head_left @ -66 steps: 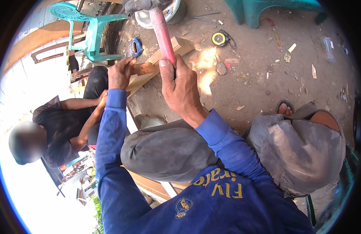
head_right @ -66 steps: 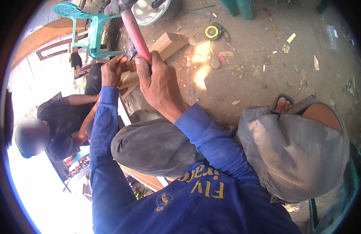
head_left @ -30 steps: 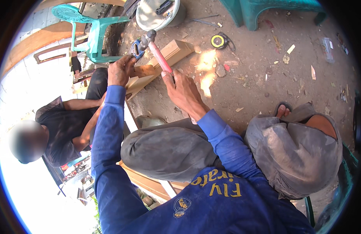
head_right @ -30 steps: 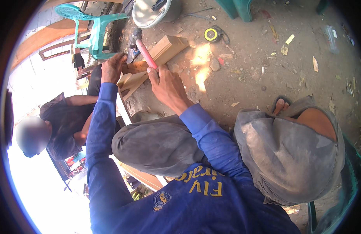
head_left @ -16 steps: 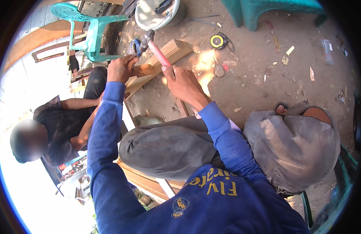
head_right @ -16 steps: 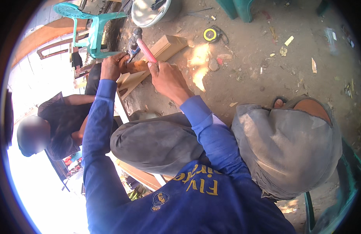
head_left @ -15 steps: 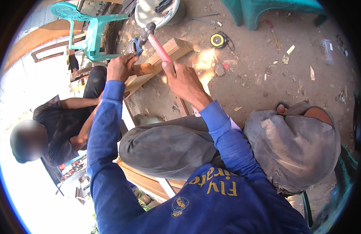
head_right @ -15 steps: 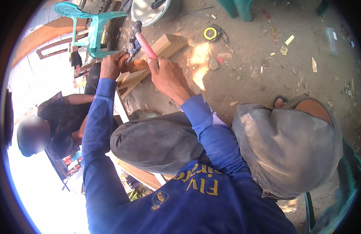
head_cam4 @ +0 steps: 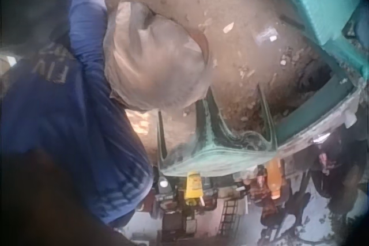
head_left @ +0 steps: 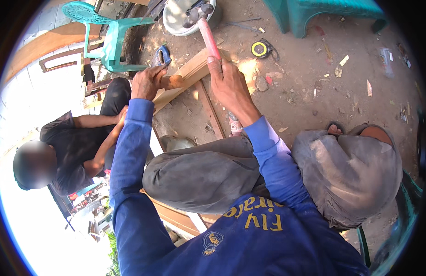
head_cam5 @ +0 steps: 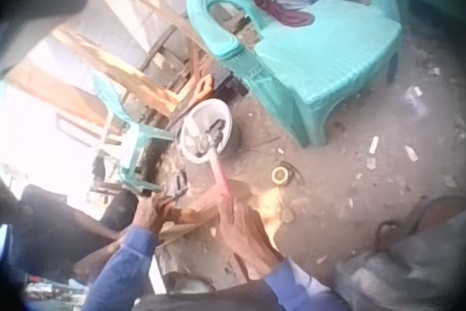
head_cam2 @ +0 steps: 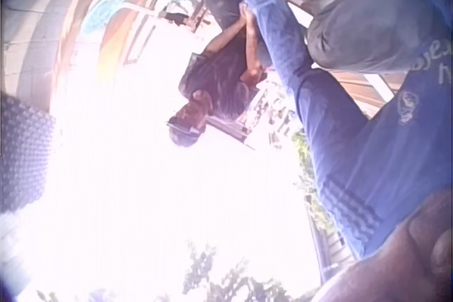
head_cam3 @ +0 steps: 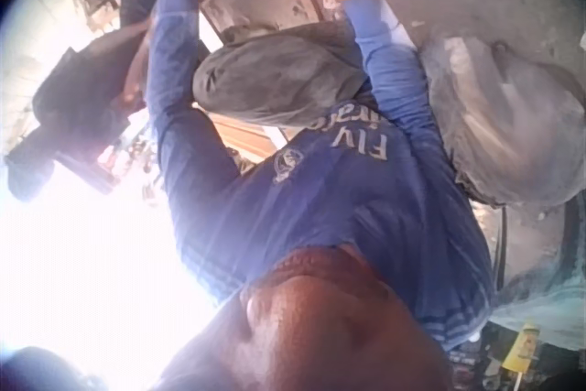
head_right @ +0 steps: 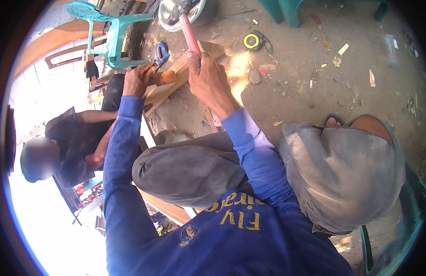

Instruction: The person constructs a large wooden frame, measuring wood pieces, hammering nails, and positioning planks on the ground.

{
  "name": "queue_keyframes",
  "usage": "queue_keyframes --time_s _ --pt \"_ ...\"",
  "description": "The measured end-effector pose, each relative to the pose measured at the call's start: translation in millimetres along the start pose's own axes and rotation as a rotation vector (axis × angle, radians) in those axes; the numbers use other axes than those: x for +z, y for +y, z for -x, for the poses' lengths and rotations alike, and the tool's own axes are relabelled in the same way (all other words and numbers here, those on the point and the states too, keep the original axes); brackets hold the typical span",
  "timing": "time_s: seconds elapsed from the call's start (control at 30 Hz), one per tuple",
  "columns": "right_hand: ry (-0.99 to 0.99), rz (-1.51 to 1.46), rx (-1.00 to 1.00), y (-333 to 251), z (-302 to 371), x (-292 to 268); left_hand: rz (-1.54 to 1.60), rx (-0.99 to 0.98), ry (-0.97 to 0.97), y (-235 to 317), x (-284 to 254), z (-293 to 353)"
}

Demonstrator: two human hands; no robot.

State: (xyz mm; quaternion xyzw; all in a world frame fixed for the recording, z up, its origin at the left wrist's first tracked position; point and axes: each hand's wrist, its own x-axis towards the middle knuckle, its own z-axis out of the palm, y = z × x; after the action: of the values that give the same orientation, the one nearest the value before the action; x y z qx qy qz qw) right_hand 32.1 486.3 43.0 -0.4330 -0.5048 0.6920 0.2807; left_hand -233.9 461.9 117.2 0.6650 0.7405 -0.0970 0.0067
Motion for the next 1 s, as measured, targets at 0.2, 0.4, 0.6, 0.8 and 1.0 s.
queue_keyframes --time_s 0.2,0.4,0.6,0.8,1.0 --pt "0.101 0.128 -0.142 30.0 1.0 7.7 0.122 0.328 0.075 -8.6 5.4 49.8" --pt "0.08 0.137 -0.198 28.3 2.8 12.6 0.973 -0.304 0.424 -22.1 3.8 0.2" --pt "0.073 0.017 0.011 32.2 -1.8 10.8 0.301 -0.135 0.148 3.7 -4.3 -5.2" --pt "-0.003 0.038 -0.025 20.8 3.3 15.7 0.296 -0.178 0.113 0.6 -3.1 6.8" --pt "0.022 0.034 -0.114 11.2 10.1 23.4 0.32 -0.135 0.198 -1.7 6.0 10.6"
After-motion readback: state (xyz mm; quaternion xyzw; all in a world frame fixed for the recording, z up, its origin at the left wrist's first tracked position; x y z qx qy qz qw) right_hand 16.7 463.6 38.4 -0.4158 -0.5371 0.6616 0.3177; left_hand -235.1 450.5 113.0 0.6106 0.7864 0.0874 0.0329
